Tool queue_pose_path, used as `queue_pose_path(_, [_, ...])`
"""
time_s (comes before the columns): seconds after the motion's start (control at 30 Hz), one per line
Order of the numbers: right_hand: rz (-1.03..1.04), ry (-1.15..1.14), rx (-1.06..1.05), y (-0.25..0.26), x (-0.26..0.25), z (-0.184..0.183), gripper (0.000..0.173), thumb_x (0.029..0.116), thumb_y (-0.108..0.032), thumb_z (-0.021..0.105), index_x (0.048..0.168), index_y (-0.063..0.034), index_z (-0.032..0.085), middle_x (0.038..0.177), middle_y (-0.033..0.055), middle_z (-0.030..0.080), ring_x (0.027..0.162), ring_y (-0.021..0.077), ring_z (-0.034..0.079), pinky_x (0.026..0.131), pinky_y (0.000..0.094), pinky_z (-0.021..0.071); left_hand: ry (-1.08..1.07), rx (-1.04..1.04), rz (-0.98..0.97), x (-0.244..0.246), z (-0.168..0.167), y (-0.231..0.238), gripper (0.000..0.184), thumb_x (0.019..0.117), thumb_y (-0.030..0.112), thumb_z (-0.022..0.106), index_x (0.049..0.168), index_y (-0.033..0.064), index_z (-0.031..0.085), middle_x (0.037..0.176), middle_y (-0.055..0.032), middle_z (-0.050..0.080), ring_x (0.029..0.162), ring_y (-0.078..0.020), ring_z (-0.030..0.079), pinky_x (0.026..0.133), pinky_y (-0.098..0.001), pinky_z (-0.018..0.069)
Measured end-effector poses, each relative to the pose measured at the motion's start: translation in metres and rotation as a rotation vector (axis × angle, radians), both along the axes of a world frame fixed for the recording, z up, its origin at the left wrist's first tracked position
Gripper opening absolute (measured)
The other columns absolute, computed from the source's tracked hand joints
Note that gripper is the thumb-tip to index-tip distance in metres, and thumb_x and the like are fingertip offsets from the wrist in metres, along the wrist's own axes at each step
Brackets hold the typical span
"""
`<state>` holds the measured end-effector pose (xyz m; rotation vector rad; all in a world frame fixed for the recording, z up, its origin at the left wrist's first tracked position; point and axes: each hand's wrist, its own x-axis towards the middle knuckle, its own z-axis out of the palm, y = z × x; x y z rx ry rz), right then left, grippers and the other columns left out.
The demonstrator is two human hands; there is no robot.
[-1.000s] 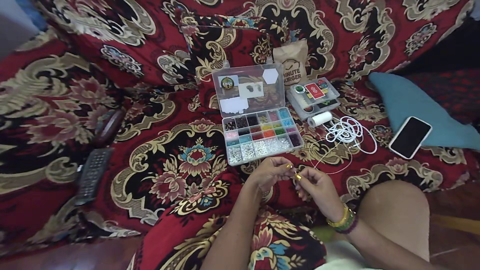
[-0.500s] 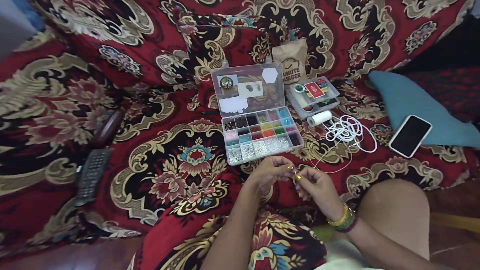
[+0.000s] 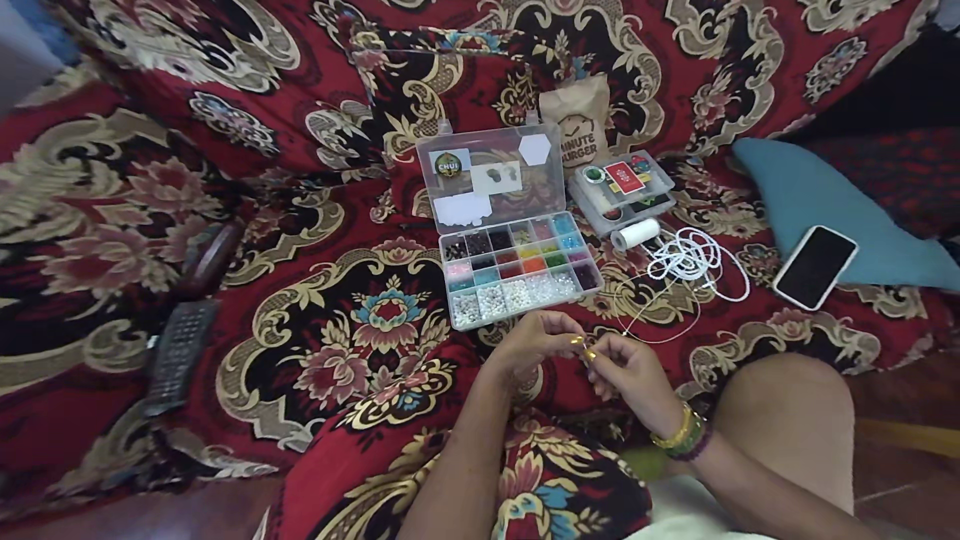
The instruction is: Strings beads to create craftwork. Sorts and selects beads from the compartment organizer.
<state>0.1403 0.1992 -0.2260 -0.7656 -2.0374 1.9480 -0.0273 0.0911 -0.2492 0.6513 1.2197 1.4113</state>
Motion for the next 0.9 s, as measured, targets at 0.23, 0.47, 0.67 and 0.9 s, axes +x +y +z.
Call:
queue_pose_path(0.23, [0.054,0.018,-0.020,0.002,0.014,0.008,0.013,0.0991,-0.011,0.063,0.098,-0.0003,0.070,0.076,-0.0006,0.072,0.059,0.0050,0.066,0.058,0.0212,0.0573,0.152,0.065,-0.070,0.004,0.006,-0.008,0.010,0.0881,-0.001,0.067,0.092,0.0071,0.071,0.089,0.0055,0.072,0.082,-0.0039,0.068,0.079,-0.0243,0.0576])
queue_pose_path(0.47, [0.087,0.098,-0.100,0.004,0.035,0.027,0.016,0.1009,-0.009,0.060,0.109,0.0038,0.067,0.082,0.0015,0.072,0.064,0.0063,0.067,0.061,0.0226,0.0578,0.360,-0.036,0.093,0.045,0.052,-0.009,0.007,0.0880,-0.003,0.068,0.087,0.0030,0.071,0.092,0.0029,0.070,0.084,-0.0030,0.066,0.080,-0.0230,0.0562])
queue_pose_path(0.67, [0.226,0.091,0.056,0.005,0.052,0.056,0.020,0.1023,-0.009,0.058,0.117,0.0049,0.063,0.090,0.0055,0.073,0.069,0.0072,0.068,0.066,0.0242,0.0585,0.623,-0.027,0.325,0.089,0.084,-0.021,0.002,0.0903,0.000,0.072,0.091,-0.0011,0.071,0.087,-0.0035,0.071,0.078,-0.0072,0.066,0.076,-0.0266,0.0566])
queue_pose_path(0.9, [0.386,0.213,0.190,0.029,0.044,0.077,0.025,0.1027,-0.004,0.050,0.124,0.0061,0.059,0.097,0.0130,0.071,0.078,0.0147,0.069,0.075,0.0329,0.0599,0.932,0.050,0.510,0.110,0.099,-0.020,0.013,0.0952,0.009,0.070,0.101,-0.0023,0.071,0.099,-0.0103,0.072,0.087,-0.0132,0.069,0.085,-0.0341,0.0583])
